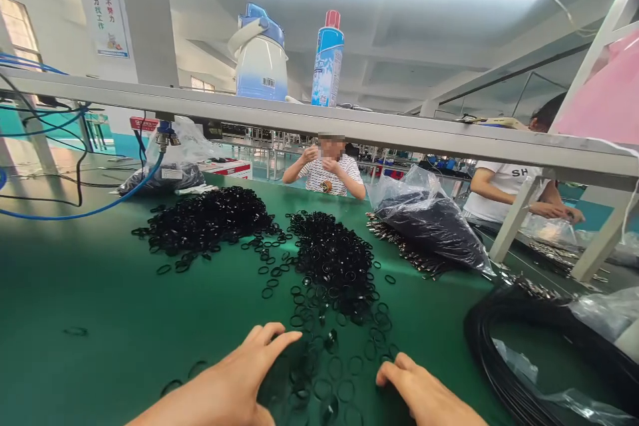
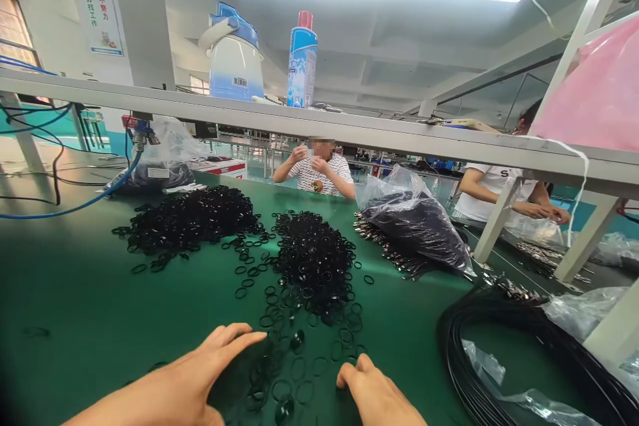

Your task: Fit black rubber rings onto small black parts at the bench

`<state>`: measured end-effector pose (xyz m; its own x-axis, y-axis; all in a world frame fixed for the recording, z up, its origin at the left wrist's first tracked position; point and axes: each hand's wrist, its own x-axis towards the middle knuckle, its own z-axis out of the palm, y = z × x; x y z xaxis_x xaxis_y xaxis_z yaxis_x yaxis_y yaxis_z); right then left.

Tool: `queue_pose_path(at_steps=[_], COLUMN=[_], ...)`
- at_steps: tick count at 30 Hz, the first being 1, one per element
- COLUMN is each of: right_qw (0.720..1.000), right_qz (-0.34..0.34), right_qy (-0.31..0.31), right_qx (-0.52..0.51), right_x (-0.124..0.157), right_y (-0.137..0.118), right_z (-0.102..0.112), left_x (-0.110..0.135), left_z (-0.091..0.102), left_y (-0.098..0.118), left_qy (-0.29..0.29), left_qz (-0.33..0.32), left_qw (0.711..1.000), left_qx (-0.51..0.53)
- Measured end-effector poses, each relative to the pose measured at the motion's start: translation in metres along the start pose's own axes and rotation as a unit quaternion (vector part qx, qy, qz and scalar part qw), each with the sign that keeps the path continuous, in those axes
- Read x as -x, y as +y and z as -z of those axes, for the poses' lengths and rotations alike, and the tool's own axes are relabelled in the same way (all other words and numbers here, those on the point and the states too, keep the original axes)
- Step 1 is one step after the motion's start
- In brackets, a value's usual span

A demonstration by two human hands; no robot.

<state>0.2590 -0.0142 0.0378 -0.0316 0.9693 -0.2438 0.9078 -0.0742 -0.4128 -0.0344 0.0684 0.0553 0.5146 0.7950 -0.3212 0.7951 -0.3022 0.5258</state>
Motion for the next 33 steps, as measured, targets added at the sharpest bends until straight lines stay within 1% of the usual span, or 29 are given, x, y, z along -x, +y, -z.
queue_pose_path(at_steps=[3, 6, 8, 10, 12, 15, 18, 20, 23, 26, 28, 30, 31, 33], right_qw=[1.0, 0.998, 0.998, 0.998, 0.997, 0.995, 0.994, 0.991, 0.983, 0.973, 0.967, 0.963, 0.962, 0.962], right_qz=[0.008, 0.043, 0.059, 0.064, 0.07, 0.092, 0.095, 0.097, 0.097, 0.101, 0.108, 0.11, 0.109, 0.108], right_qy=[0.01, 0.014, 0.006, -0.004, -0.003, 0.017, 0.052, 0.085, 0.151, 0.201, 0.221, 0.232, 0.236, 0.232], right_qx=[-0.005, -0.048, -0.026, 0.023, 0.038, 0.02, 0.016, 0.023, 0.041, 0.054, 0.064, 0.078, 0.085, 0.094], right_x=[-0.013, -0.023, -0.029, -0.034, -0.04, -0.051, -0.068, -0.084, -0.115, -0.143, -0.151, -0.147, -0.14, -0.116], right_y=[-0.014, -0.033, -0.045, -0.055, -0.061, -0.062, -0.06, -0.061, -0.066, -0.072, -0.075, -0.076, -0.076, -0.073], right_z=[-0.01, -0.017, -0.022, -0.026, -0.028, -0.026, -0.021, -0.013, 0.004, 0.026, 0.037, 0.044, 0.045, 0.043], left_x=[-0.016, -0.038, -0.054, -0.069, -0.084, -0.105, -0.124, -0.137, -0.152, -0.159, -0.159, -0.153, -0.147, -0.132], left_z=[-0.014, -0.02, -0.02, -0.02, -0.018, -0.013, 0.0, 0.01, 0.028, 0.045, 0.055, 0.063, 0.065, 0.067], left_y=[0.013, 0.023, 0.026, 0.028, 0.029, 0.029, 0.027, 0.024, 0.018, 0.015, 0.014, 0.013, 0.011, 0.005], left_qy=[0.02, 0.044, 0.058, 0.061, 0.066, 0.103, 0.157, 0.184, 0.212, 0.208, 0.195, 0.191, 0.192, 0.191], left_qz=[-0.059, -0.12, -0.152, -0.168, -0.18, -0.186, -0.182, -0.178, -0.177, -0.201, -0.219, -0.223, -0.22, -0.209], left_qw=[0.997, 0.991, 0.986, 0.984, 0.981, 0.977, 0.97, 0.966, 0.96, 0.957, 0.956, 0.956, 0.957, 0.959], left_qx=[0.055, 0.044, 0.03, 0.021, 0.01, -0.009, -0.025, -0.032, -0.034, -0.023, -0.013, -0.005, -0.001, 0.005])
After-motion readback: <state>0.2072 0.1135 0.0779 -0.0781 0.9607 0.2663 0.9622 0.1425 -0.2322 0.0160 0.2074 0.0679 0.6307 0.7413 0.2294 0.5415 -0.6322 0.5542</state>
